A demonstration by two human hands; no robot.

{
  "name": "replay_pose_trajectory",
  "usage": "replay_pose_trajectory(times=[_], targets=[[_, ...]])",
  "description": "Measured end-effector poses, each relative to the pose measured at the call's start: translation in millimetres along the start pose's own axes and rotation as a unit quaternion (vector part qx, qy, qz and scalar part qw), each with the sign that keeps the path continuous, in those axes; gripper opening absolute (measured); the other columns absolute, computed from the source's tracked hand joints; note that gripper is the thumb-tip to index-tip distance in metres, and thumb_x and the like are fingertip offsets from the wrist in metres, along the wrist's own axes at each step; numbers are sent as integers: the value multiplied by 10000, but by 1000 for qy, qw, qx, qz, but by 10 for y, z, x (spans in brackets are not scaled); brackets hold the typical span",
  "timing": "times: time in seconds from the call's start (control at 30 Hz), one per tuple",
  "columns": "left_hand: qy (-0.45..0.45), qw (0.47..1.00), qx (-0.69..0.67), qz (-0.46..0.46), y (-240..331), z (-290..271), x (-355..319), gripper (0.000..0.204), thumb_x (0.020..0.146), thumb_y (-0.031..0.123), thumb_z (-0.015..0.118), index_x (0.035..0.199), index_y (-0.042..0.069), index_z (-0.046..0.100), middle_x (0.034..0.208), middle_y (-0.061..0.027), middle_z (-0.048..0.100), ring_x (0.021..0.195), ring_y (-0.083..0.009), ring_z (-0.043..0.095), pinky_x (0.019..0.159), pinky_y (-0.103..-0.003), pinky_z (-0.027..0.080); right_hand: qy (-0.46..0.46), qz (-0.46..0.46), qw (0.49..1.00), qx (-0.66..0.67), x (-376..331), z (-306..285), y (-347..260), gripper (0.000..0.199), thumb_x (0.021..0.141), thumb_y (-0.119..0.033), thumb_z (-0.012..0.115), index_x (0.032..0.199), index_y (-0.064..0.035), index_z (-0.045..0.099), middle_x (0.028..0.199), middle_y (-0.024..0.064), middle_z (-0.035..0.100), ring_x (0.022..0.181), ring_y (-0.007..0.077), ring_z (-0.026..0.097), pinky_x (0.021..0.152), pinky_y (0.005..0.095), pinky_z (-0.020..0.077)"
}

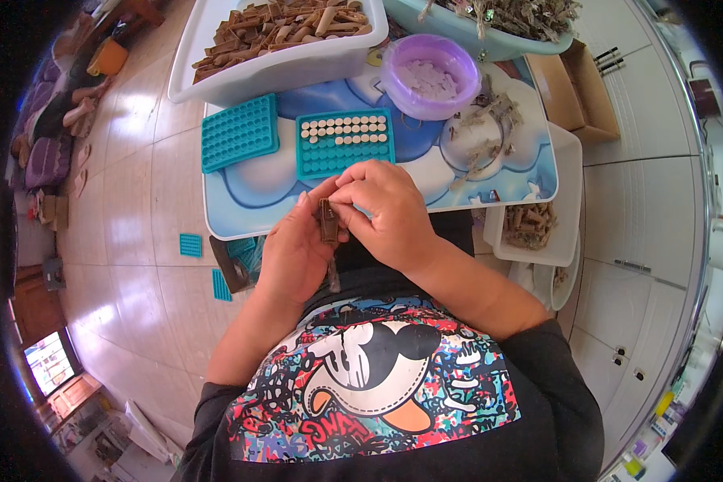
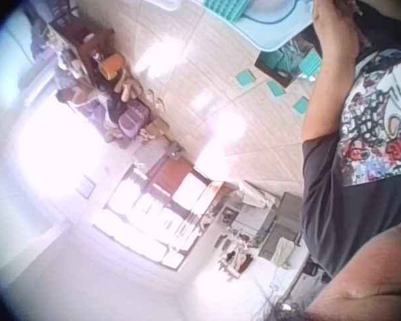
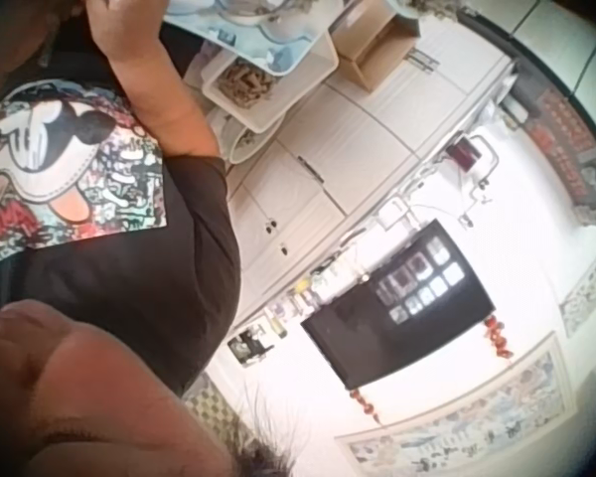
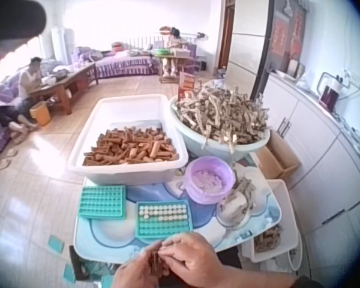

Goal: The person assembles and wraps small brown cylindrical components with paper wraps by hand at a table.

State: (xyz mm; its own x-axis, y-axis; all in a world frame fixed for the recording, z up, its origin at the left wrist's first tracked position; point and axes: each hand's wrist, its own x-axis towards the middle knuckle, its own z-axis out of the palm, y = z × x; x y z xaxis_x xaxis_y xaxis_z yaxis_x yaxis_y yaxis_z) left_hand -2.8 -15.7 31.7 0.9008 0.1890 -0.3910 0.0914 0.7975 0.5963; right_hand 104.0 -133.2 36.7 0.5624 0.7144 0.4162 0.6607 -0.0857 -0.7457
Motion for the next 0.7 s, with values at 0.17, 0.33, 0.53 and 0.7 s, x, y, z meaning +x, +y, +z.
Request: replay_pose_trajectory(times=[0.17, 0.33, 0.53, 0.7], targets=[[-1, 1000, -16, 9, 0, 5, -12, 469, 1003, 263, 325, 1349, -51, 361, 1049, -85, 566, 912, -157, 541, 799, -306, 440, 9, -30, 998, -53, 28, -21, -23, 154, 689, -20, 708, 820, -76, 649, 928, 76, 597, 831, 253, 560, 724, 342, 445], [23, 1000, 0, -4, 7, 48, -33, 431, 1002, 207, 341, 1354, -42, 357, 1087, -104, 564, 956, -171, 546, 846, -326, 447, 16, -98, 989, -110, 90, -38, -30, 131, 651, -83, 720, 754, -94, 641, 881, 38, 589, 807, 260, 566, 719, 388, 425], [39, 998, 38, -14, 10, 30, -34, 373, 992, 141, 374, 1323, -30, 404, 1115, -125, 568, 976, -181, 572, 883, -336, 473, -32, -71, 992, -102, 59, -49, -24, 127, 684, -61, 708, 797, -89, 659, 921, 79, 595, 843, 275, 570, 734, 367, 447], [32, 999, 33, -22, 19, -34, -23, 337, 984, 121, 395, 1277, -35, 452, 1108, -121, 578, 958, -183, 591, 856, -325, 498, -27, -26, 999, -29, 25, 4, 28, 128, 718, -66, 696, 834, -76, 644, 903, 91, 589, 819, 274, 573, 698, 349, 455]])
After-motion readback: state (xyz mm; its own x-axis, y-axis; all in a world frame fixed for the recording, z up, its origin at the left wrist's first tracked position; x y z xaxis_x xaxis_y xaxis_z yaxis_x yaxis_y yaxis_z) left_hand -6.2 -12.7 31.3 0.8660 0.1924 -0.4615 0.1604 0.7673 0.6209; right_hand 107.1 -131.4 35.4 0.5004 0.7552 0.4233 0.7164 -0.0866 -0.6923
